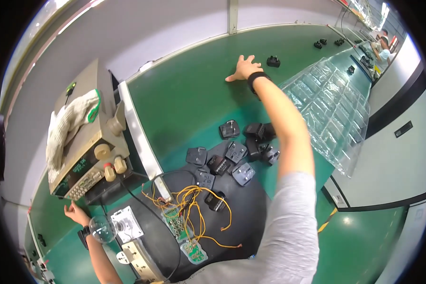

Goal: The person tests power adapters by plugging them into a power strip, inserting a connector, and checking the display on a testing device. They repeat this process for multiple adapters, moving them between the testing area and the workbench.

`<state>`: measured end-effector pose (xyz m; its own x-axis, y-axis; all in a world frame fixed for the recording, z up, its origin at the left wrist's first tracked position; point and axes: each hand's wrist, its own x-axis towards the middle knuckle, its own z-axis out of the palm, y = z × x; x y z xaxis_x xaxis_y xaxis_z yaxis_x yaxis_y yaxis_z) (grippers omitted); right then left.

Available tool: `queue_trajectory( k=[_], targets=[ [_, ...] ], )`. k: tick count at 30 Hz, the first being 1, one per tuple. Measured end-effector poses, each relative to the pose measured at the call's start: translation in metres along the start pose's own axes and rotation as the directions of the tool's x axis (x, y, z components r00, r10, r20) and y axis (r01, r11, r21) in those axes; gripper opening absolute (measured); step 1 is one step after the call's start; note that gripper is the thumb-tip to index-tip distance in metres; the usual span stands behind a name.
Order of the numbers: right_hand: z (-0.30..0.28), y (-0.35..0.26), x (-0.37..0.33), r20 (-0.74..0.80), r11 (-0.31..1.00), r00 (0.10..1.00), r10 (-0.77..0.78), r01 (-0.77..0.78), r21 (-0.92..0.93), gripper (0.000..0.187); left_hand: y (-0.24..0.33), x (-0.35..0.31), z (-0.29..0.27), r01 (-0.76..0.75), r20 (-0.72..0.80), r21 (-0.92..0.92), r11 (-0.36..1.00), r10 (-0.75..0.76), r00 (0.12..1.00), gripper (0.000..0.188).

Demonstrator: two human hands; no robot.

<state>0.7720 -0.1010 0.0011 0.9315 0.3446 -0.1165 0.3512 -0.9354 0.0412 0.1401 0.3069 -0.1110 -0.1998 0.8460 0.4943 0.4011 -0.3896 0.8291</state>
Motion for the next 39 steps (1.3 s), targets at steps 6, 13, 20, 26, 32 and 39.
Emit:
queue_trajectory(
  k=[6, 13, 20, 26, 32, 39],
  targets=[
    [0.023, 0.010, 0.042, -0.221, 0.983, 0.975, -0.003, 0.044, 0.179, 0.049, -0.024, 0.011, -0.012, -0.025, -0.018, 0.019, 1.000, 0.026, 1.000, 0.045],
    [0.013, 0.053, 0.045, -0.373, 0.953, 0.883, 0.286, -0.302, 0.018, 0.054, 0.000, 0.004, -0.021, 0.067, -0.030, 0.010, 0.998, -0.066, 0.997, 0.044],
    [0.021, 0.105, 0.071, -0.084, 0.952, 0.994, 0.070, -0.042, 0.304, 0.065, -0.004, 0.004, -0.011, 0.018, -0.024, 0.064, 0.998, -0.016, 1.000, 0.040],
    [-0.032, 0.039, -0.014, 0.212, 0.930, 0.906, -0.366, 0.350, 0.113, 0.042, -0.003, 0.001, -0.001, 0.067, 0.014, -0.124, 0.990, -0.066, 0.998, 0.042],
    [-0.038, 0.029, -0.147, 0.286, 0.832, 0.782, -0.554, 0.506, 0.228, 0.062, 0.019, -0.009, -0.001, 0.048, 0.016, -0.116, 0.992, -0.046, 0.999, 0.046],
    [-0.026, 0.051, -0.215, -0.190, 0.659, 0.839, -0.510, 0.524, 0.540, 0.054, 0.027, -0.019, -0.001, 0.079, 0.021, -0.251, 0.965, -0.076, 0.997, 0.048]
  ],
)
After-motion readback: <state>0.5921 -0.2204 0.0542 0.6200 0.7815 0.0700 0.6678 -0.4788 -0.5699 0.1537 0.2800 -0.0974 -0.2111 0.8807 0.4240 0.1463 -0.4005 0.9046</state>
